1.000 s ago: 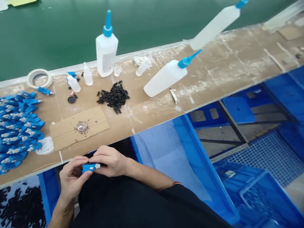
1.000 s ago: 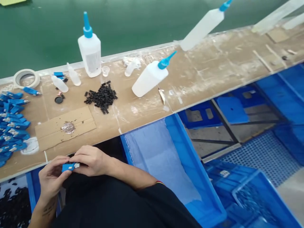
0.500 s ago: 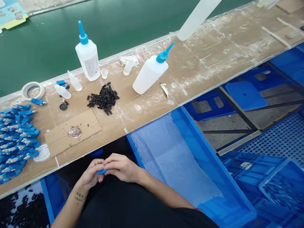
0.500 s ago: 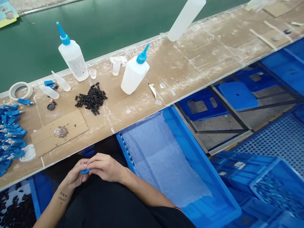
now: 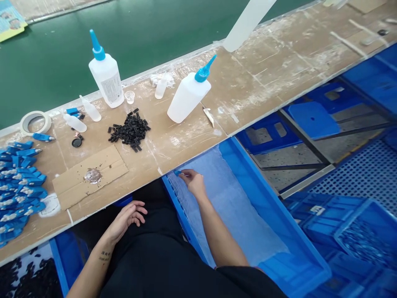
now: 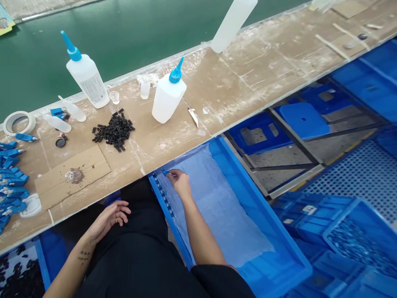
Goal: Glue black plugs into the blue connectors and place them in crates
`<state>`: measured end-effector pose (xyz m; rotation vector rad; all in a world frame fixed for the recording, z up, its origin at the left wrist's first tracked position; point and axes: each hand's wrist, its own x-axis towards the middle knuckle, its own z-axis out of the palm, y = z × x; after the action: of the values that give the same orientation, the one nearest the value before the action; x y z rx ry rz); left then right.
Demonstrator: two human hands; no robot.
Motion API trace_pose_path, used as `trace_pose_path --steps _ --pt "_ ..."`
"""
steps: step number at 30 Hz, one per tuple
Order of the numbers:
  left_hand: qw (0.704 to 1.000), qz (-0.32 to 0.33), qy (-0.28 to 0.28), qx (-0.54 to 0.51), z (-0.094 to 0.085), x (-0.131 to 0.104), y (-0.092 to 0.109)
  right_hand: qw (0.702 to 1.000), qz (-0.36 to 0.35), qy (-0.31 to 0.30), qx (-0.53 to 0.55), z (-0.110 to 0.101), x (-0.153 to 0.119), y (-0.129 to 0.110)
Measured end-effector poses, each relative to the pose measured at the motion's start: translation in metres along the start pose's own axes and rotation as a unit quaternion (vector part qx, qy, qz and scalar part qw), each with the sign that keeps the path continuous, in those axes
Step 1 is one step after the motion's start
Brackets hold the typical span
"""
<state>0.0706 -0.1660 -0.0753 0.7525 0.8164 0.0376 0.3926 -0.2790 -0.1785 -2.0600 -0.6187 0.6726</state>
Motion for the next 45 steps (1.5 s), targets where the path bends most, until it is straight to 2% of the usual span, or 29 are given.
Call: trace_pose_path --steps 4,7,16,25,29,32,34,35,36,37,38,39,40,41,42,43,44,45 --pt "0.998 0.021 0.035 0.044 -0.004 -0.004 0.002 0.999 -0.001 0.009 -0.033 0.041 0.019 0.009" --pt "0.998 0.029 0.050 0.039 -0.005 -0.006 0.002 0.999 -0.011 -0.016 -0.029 0.056 0.019 0.011" --pt "0.997 0.020 0.052 0.047 -0.003 0.000 0.000 0.998 0.015 -0.051 -0.017 0.056 0.018 0.029" --pt "0.996 0.034 0.064 0.053 -0.007 0.001 0.001 0.998 0.009 -0.065 -0.020 0.062 0.020 0.022" --pt "0.993 0.052 0.070 0.085 -0.006 -0.013 0.000 0.998 -0.020 -0.027 -0.047 0.050 0.005 0.009" --pt "0.985 0.097 0.059 0.134 -0.012 -0.051 0.008 0.994 -0.059 0.061 -0.071 0.017 -0.019 -0.010" --pt "0.973 0.151 0.064 0.161 -0.021 -0.085 0.017 0.981 -0.097 0.142 -0.087 -0.007 -0.030 -0.034" --pt "0.961 0.191 0.098 0.176 -0.027 -0.101 0.022 0.964 -0.153 0.200 -0.086 -0.014 -0.034 -0.051" --pt "0.936 0.240 0.165 0.199 -0.035 -0.115 0.028 0.945 -0.216 0.237 -0.068 -0.017 -0.035 -0.072" --pt "0.892 0.286 0.264 0.229 -0.043 -0.125 0.035 0.931 -0.277 0.231 -0.056 -0.015 -0.034 -0.096" --pt "0.825 0.320 0.383 0.266 -0.053 -0.132 0.042 0.919 -0.336 0.196 -0.062 -0.008 -0.031 -0.120" --pt "0.738 0.339 0.496 0.308 -0.064 -0.136 0.048 0.917 -0.365 0.127 -0.094 0.003 -0.026 -0.144" --pt "0.645 0.344 0.586 0.349 -0.075 -0.137 0.053 0.920 -0.364 0.068 -0.128 0.016 -0.020 -0.165" --pt "0.563 0.339 0.646 0.389 -0.084 -0.136 0.057 0.917 -0.366 0.016 -0.158 0.028 -0.013 -0.182" --pt "0.503 0.327 0.677 0.426 -0.093 -0.135 0.058 0.915 -0.358 -0.016 -0.188 0.040 -0.006 -0.194" --pt "0.465 0.307 0.692 0.459 -0.101 -0.135 0.058 0.912 -0.348 -0.031 -0.216 0.050 0.000 -0.201" --pt "0.446 0.280 0.696 0.488 -0.108 -0.135 0.056 0.908 -0.340 -0.038 -0.241 0.058 0.005 -0.205" --pt "0.439 0.249 0.696 0.510 -0.113 -0.135 0.053 0.905 -0.332 -0.039 -0.264 0.064 0.011 -0.204"
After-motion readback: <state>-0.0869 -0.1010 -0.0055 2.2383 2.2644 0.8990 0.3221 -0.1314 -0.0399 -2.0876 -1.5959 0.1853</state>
